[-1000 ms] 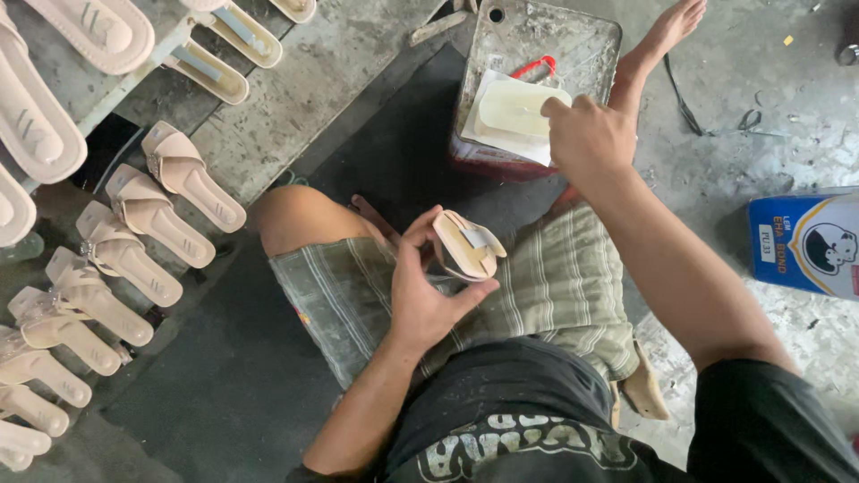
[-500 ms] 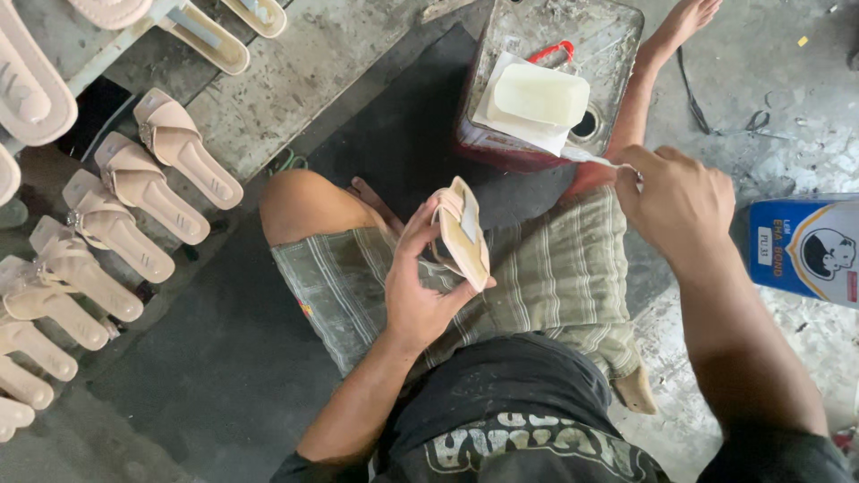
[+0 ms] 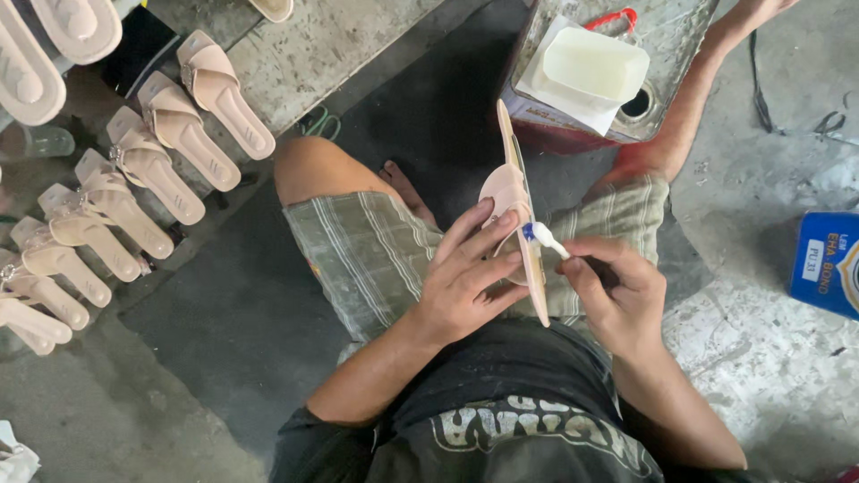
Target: The person sits on the floor and uses a toothbrush to apply a white substance to the straps of beige slippers. They handle each slipper one at a time, applying the substance to the straps and then placing the slipper on a nearby shelf.
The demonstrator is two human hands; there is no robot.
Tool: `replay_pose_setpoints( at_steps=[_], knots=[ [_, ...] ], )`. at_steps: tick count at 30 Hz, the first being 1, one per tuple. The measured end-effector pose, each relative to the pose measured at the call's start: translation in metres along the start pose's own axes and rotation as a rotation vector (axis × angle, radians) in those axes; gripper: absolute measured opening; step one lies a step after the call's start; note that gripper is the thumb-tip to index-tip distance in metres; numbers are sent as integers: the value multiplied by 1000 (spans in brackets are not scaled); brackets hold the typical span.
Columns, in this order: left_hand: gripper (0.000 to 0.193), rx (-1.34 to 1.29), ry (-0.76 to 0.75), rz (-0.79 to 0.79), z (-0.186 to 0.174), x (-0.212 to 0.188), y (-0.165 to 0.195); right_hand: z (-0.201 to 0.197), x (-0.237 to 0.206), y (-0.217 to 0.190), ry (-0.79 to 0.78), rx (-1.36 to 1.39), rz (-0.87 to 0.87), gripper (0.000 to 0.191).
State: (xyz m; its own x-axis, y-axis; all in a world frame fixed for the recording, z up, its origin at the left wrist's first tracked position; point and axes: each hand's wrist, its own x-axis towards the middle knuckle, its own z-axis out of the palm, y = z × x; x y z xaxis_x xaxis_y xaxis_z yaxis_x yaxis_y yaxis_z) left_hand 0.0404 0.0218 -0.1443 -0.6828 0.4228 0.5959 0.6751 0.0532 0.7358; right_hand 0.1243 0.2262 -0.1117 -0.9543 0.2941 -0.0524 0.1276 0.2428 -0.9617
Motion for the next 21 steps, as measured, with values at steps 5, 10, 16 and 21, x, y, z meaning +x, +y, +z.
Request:
replay_pose_setpoints(
  at_steps=[5,10,16,21],
  knots=[
    [78,-15,6,-29,-3,1,0,1,2,-8,66,-197,-92,14],
    [78,-24,40,-5,1,1,3,5,3,-8,67,-174,-188,15],
    [81,-46,21,-74,-3,3,1,4,-9,-9,-36,-17,-209,14],
    [79,-144,2,-79,-6,6,3,5,-12,-9,-42,82,-211,13]
  ],
)
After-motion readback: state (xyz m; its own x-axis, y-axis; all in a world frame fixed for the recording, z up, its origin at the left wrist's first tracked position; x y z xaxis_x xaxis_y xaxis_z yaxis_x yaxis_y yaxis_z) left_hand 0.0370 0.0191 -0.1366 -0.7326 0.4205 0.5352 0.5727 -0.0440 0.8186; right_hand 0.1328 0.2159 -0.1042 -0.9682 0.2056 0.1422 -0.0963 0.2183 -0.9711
